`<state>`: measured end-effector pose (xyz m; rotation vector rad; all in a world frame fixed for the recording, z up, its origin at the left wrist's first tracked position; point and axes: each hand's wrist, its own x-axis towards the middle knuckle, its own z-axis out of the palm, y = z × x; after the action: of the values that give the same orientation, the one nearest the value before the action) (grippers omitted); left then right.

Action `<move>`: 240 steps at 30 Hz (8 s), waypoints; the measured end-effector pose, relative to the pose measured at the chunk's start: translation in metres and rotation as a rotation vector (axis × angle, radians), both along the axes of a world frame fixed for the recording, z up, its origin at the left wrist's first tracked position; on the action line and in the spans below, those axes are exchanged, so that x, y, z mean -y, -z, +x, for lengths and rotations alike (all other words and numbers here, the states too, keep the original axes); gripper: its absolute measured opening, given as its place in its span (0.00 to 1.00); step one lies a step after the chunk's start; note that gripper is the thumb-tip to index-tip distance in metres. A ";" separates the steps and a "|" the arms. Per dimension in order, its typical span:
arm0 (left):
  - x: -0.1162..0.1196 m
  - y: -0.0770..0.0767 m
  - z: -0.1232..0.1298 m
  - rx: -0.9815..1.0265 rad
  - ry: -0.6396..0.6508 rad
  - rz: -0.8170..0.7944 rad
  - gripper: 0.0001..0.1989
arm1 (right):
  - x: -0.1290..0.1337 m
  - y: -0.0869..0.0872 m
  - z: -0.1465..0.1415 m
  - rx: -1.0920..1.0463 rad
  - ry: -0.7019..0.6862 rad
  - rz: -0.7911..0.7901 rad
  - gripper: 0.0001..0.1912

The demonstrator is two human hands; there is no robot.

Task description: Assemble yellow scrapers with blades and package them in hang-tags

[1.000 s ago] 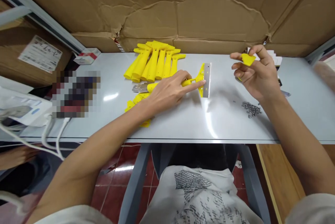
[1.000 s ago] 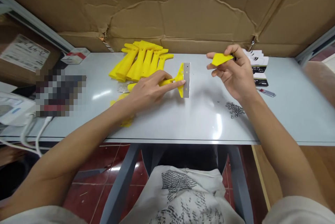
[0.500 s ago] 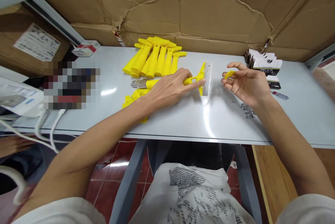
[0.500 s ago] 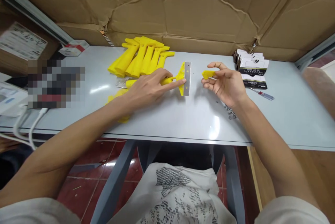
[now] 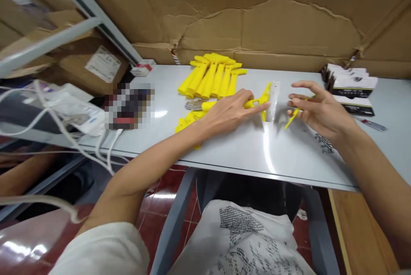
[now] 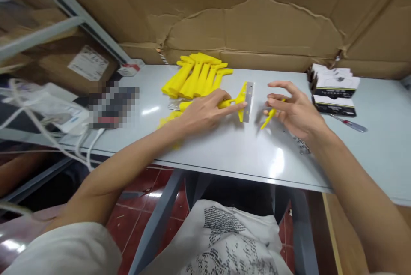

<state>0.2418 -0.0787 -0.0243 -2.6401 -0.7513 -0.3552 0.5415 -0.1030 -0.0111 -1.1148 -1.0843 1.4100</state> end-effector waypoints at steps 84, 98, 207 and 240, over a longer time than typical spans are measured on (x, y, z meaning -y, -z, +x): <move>0.010 0.006 0.007 0.394 0.052 -0.004 0.24 | 0.027 0.016 -0.051 0.116 -0.244 0.050 0.27; 0.023 -0.006 0.010 0.154 -0.050 -0.023 0.34 | 0.030 0.008 -0.048 0.255 -0.103 0.120 0.19; 0.031 0.000 0.019 0.341 0.133 0.180 0.28 | 0.015 0.001 -0.025 0.275 -0.265 0.175 0.28; 0.020 0.003 0.012 0.319 0.148 0.046 0.18 | 0.014 0.020 -0.032 0.198 -0.249 0.173 0.35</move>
<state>0.2539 -0.0985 -0.0270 -2.6329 -0.6308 -0.8395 0.5097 -0.1170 -0.0312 -1.0359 -1.5013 1.3843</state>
